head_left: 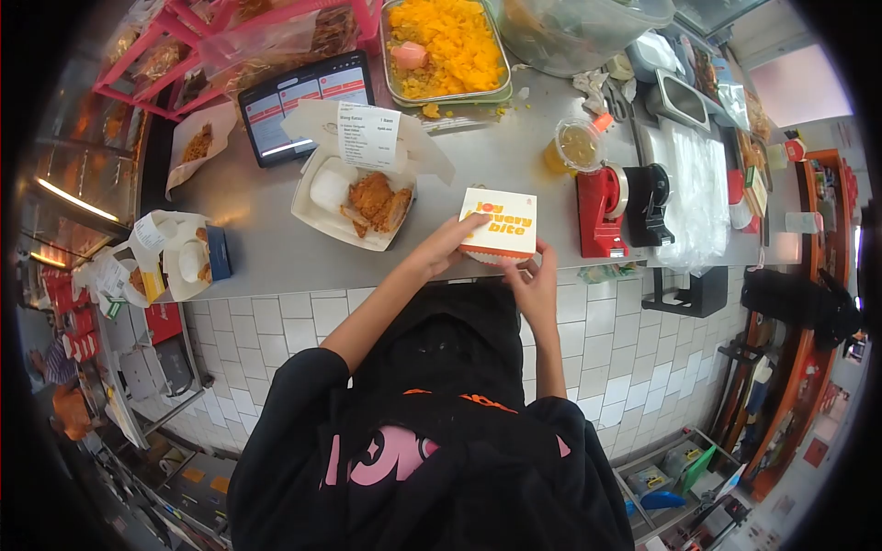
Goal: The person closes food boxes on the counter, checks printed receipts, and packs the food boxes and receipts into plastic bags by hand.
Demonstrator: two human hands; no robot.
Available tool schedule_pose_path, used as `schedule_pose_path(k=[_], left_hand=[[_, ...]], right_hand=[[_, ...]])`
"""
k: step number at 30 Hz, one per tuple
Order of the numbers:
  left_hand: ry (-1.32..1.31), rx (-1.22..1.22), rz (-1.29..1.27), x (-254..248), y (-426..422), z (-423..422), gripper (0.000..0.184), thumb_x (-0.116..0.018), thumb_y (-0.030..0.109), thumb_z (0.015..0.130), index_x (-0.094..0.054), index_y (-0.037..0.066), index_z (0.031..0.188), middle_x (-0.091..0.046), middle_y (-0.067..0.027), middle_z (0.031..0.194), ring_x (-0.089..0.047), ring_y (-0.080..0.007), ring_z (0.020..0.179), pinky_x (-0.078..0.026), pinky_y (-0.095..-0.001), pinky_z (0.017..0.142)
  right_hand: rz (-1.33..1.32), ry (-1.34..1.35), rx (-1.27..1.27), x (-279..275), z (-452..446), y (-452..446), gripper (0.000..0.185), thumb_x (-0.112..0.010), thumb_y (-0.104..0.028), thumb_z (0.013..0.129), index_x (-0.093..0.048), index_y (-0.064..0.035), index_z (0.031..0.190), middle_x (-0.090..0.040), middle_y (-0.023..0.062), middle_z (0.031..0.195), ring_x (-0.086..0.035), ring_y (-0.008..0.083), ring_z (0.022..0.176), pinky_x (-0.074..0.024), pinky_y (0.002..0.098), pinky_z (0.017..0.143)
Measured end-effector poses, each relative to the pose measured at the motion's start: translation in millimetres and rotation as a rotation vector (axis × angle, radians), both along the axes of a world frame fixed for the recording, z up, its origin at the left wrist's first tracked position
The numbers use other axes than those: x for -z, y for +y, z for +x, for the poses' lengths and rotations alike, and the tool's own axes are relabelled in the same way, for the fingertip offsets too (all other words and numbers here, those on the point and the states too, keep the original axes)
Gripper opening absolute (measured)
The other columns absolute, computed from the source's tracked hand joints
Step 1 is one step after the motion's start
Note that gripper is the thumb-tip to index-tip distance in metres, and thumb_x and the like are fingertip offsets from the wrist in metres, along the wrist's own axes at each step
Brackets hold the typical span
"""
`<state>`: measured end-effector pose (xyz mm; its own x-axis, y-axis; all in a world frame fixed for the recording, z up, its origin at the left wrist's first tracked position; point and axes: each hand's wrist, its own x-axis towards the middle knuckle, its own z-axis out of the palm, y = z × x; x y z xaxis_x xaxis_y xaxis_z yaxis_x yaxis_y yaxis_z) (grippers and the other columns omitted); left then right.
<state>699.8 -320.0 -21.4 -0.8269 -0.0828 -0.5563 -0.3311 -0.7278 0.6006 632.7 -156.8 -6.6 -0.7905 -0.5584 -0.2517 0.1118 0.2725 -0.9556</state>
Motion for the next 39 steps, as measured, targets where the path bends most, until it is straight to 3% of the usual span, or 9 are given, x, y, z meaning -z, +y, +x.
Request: schedule_pose_path(k=[2, 11, 16, 20, 24, 27, 35, 36, 39], left_hand=[[0.014, -0.008, 0.002, -7, 5, -1, 0.050, -0.052, 0.034, 0.088, -0.042, 0.001, 0.124, -0.054, -0.0097, 0.116, -0.055, -0.0165, 0.104, -0.044, -0.0322, 0.089], [0.039, -0.070, 0.286, -18, 10, 5, 0.047, -0.051, 0.032, 0.090, -0.042, 0.002, 0.125, -0.054, -0.0086, 0.118, -0.053, -0.0163, 0.106, -0.042, -0.0343, 0.091], [0.001, -0.239, 0.293, -25, 9, 11, 0.044, -0.055, 0.036, 0.087, -0.046, 0.008, 0.119, -0.055, -0.0062, 0.113, -0.052, -0.0154, 0.101, -0.041, -0.0323, 0.085], [-0.001, -0.204, 0.433, -26, 11, 4, 0.039, -0.056, 0.037, 0.085, -0.047, 0.013, 0.114, -0.055, -0.0038, 0.107, -0.050, -0.0143, 0.095, -0.039, -0.0324, 0.082], [-0.020, -0.190, 0.565, -31, 13, -4, 0.034, -0.055, 0.030, 0.087, -0.048, 0.010, 0.114, -0.055, -0.0029, 0.105, -0.051, -0.0143, 0.093, -0.042, -0.0323, 0.078], [-0.039, -0.209, 0.586, -29, 14, -8, 0.034, -0.054, 0.030, 0.087, -0.048, 0.009, 0.113, -0.054, -0.0038, 0.105, -0.051, -0.0149, 0.094, -0.042, -0.0323, 0.078], [0.017, -0.184, 0.767, -16, 19, -17, 0.034, -0.055, 0.029, 0.087, -0.049, 0.007, 0.112, -0.053, -0.0066, 0.106, -0.051, -0.0167, 0.096, -0.044, -0.0308, 0.075], [0.022, -0.195, 0.762, -19, 19, -16, 0.034, -0.055, 0.029, 0.087, -0.049, 0.007, 0.112, -0.053, -0.0066, 0.106, -0.051, -0.0167, 0.096, -0.044, -0.0308, 0.075], [0.008, -0.272, 0.697, -35, 26, -14, 0.035, -0.055, 0.030, 0.087, -0.048, 0.007, 0.112, -0.053, -0.0060, 0.107, -0.050, -0.0160, 0.096, -0.043, -0.0308, 0.076]], right_hand=[[-0.036, 0.153, 0.030, -3, 6, -8, 0.065, -0.076, -0.016, 0.071, -0.036, 0.0050, 0.118, -0.047, 0.0155, 0.109, -0.058, 0.0217, 0.096, -0.0499, 0.0280, 0.069], [0.079, 0.461, -0.152, -52, -30, 12, 0.051, -0.076, -0.016, 0.069, -0.050, -0.0029, 0.109, -0.053, 0.0072, 0.103, -0.052, 0.0159, 0.082, -0.0429, 0.0277, 0.066], [0.438, 0.734, 0.283, -46, -119, 69, 0.031, -0.070, -0.027, 0.076, -0.063, -0.0024, 0.094, -0.064, 0.0047, 0.086, -0.055, 0.0136, 0.075, -0.0427, 0.0260, 0.066], [0.192, 0.203, 0.116, 15, -161, 77, 0.032, -0.067, -0.030, 0.080, -0.067, 0.0008, 0.086, -0.064, 0.0053, 0.067, -0.052, 0.0090, 0.059, -0.0403, 0.0233, 0.062], [0.224, 0.056, 0.234, -28, -141, 80, 0.022, -0.064, -0.021, 0.083, -0.065, 0.0009, 0.087, -0.061, 0.0022, 0.067, -0.051, 0.0049, 0.059, -0.0353, 0.0173, 0.057], [0.008, 0.199, 0.370, -35, -103, 107, 0.020, -0.065, -0.022, 0.083, -0.065, -0.0018, 0.085, -0.059, -0.0003, 0.063, -0.047, 0.0027, 0.057, -0.0323, 0.0180, 0.053], [0.725, 0.991, 0.398, 27, -93, 112, 0.015, -0.062, -0.015, 0.082, -0.059, -0.0014, 0.076, -0.057, 0.0049, 0.057, -0.051, 0.0094, 0.055, -0.0389, 0.0200, 0.057], [0.407, 0.548, 0.438, 15, -89, 110, 0.013, -0.062, -0.013, 0.082, -0.060, -0.0013, 0.077, -0.058, 0.0037, 0.061, -0.050, 0.0082, 0.056, -0.0391, 0.0208, 0.055], [0.103, 0.226, 0.318, -57, -54, 79, 0.008, -0.063, -0.009, 0.079, -0.061, -0.0016, 0.080, -0.059, 0.0055, 0.065, -0.052, 0.0103, 0.056, -0.0387, 0.0233, 0.055]])
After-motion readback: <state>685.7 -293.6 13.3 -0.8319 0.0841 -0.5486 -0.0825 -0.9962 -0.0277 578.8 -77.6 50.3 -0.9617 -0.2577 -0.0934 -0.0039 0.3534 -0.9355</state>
